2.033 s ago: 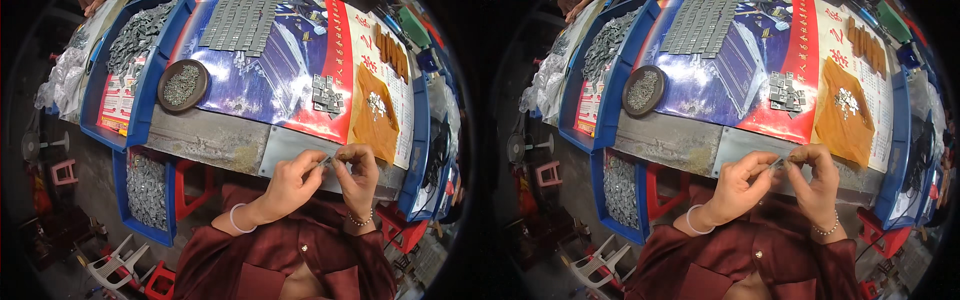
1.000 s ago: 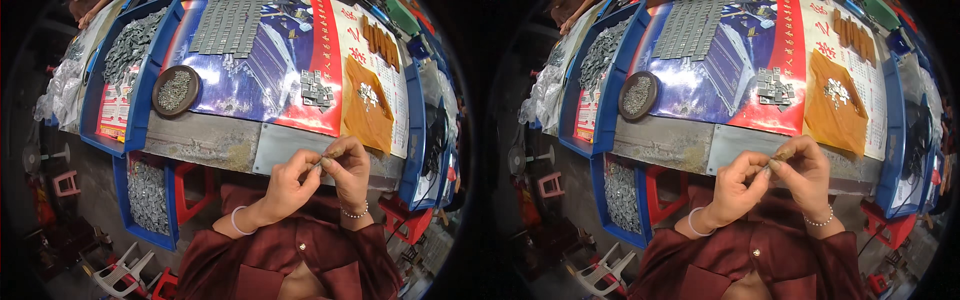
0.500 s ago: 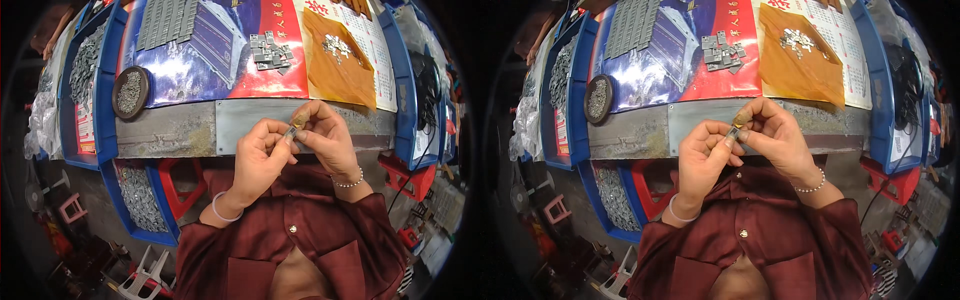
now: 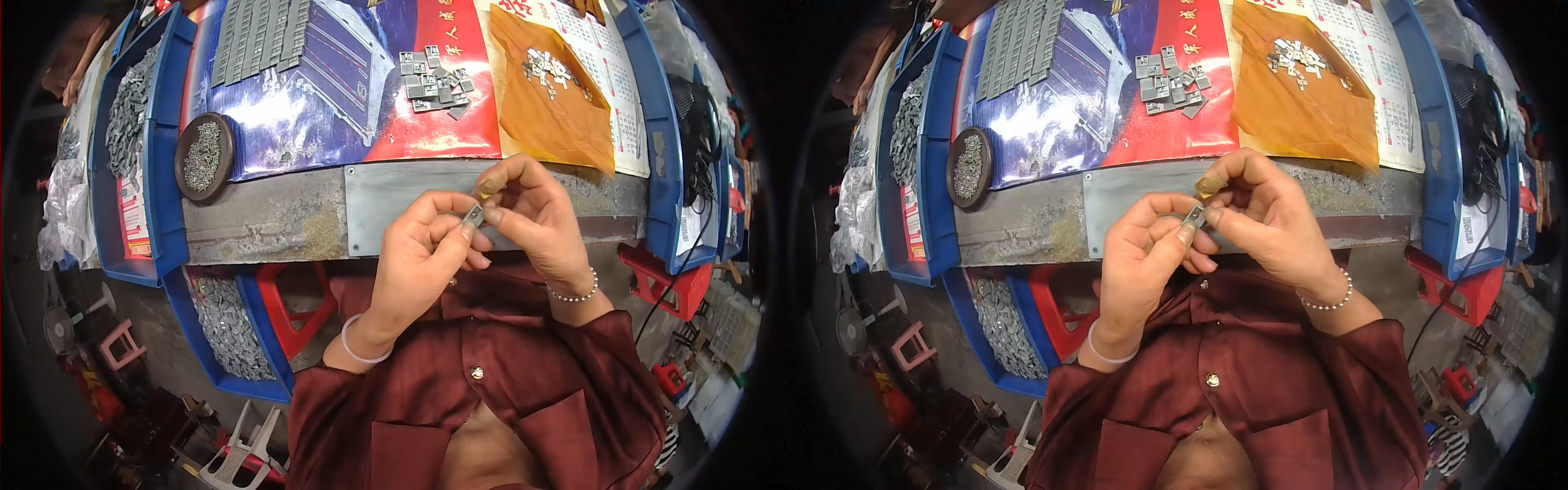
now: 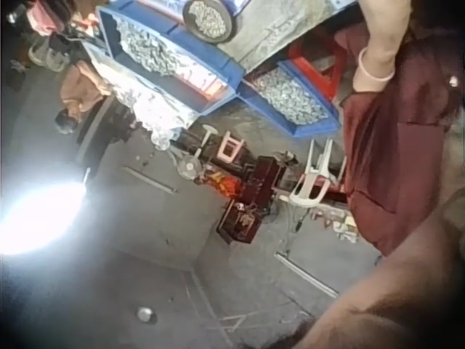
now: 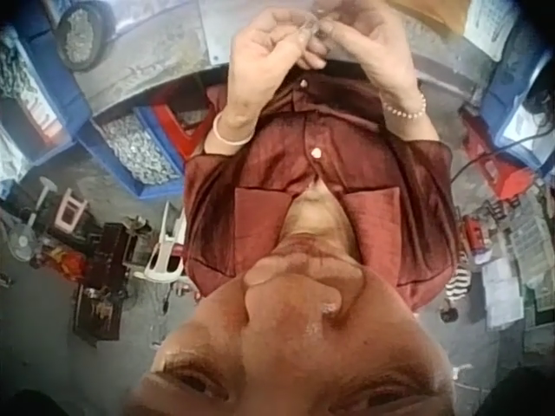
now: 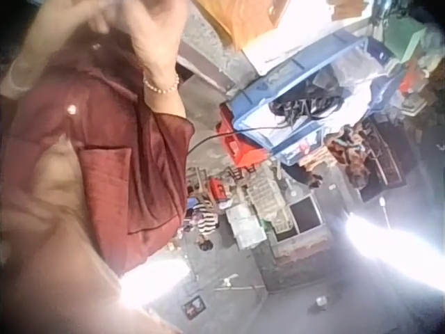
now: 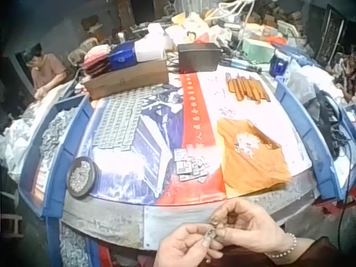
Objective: The recorder is manually assembling small grey rectangular components by inserting white pieces into them at a workbench.
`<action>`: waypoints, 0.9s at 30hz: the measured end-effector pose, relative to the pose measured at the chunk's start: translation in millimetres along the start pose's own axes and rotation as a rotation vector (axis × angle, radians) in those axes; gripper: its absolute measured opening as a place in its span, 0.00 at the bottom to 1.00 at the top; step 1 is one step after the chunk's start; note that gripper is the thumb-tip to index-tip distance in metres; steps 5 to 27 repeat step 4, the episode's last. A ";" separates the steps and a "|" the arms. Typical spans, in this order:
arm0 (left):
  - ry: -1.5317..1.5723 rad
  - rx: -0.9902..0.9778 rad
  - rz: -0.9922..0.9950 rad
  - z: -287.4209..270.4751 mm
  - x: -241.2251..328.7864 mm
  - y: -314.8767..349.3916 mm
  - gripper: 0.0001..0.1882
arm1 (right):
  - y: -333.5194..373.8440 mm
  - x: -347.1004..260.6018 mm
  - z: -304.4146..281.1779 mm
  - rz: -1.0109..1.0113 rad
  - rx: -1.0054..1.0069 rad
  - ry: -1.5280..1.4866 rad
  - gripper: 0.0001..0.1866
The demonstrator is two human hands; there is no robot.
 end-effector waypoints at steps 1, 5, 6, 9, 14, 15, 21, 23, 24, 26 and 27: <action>0.052 -0.018 -0.001 1.1 0.1 -0.5 0.13 | 0.2 -2.5 0.3 0.002 -0.003 0.003 0.12; 0.000 -0.047 -0.006 -1.4 6.3 -0.7 0.21 | 2.6 -14.1 -2.2 -0.069 0.004 0.142 0.13; 0.000 -0.047 -0.006 -1.4 6.3 -0.7 0.21 | 2.6 -14.1 -2.2 -0.069 0.004 0.142 0.13; 0.000 -0.047 -0.006 -1.4 6.3 -0.7 0.21 | 2.6 -14.1 -2.2 -0.069 0.004 0.142 0.13; 0.000 -0.047 -0.006 -1.4 6.3 -0.7 0.21 | 2.6 -14.1 -2.2 -0.069 0.004 0.142 0.13; 0.000 -0.047 -0.006 -1.4 6.3 -0.7 0.21 | 2.6 -14.1 -2.2 -0.069 0.004 0.142 0.13; 0.000 -0.047 -0.006 -1.4 6.3 -0.7 0.21 | 2.6 -14.1 -2.2 -0.069 0.004 0.142 0.13; 0.000 -0.047 -0.006 -1.4 6.3 -0.7 0.21 | 2.6 -14.1 -2.2 -0.069 0.004 0.142 0.13; 0.000 -0.047 -0.006 -1.4 6.3 -0.7 0.21 | 2.6 -14.1 -2.2 -0.069 0.004 0.142 0.13; 0.000 -0.047 -0.006 -1.4 6.3 -0.7 0.21 | 2.6 -14.1 -2.2 -0.069 0.004 0.142 0.13; 0.000 -0.047 -0.006 -1.4 6.3 -0.7 0.21 | 2.6 -14.1 -2.2 -0.069 0.004 0.142 0.13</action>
Point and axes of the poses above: each hand's wrist, its own y-axis away from the middle knuckle, its own z-axis out of the palm, x = y × z, the point moved 10 cm from there along -y, towards the middle knuckle, and after that the axes turned 13 degrees about z, right-handed, at the moved point
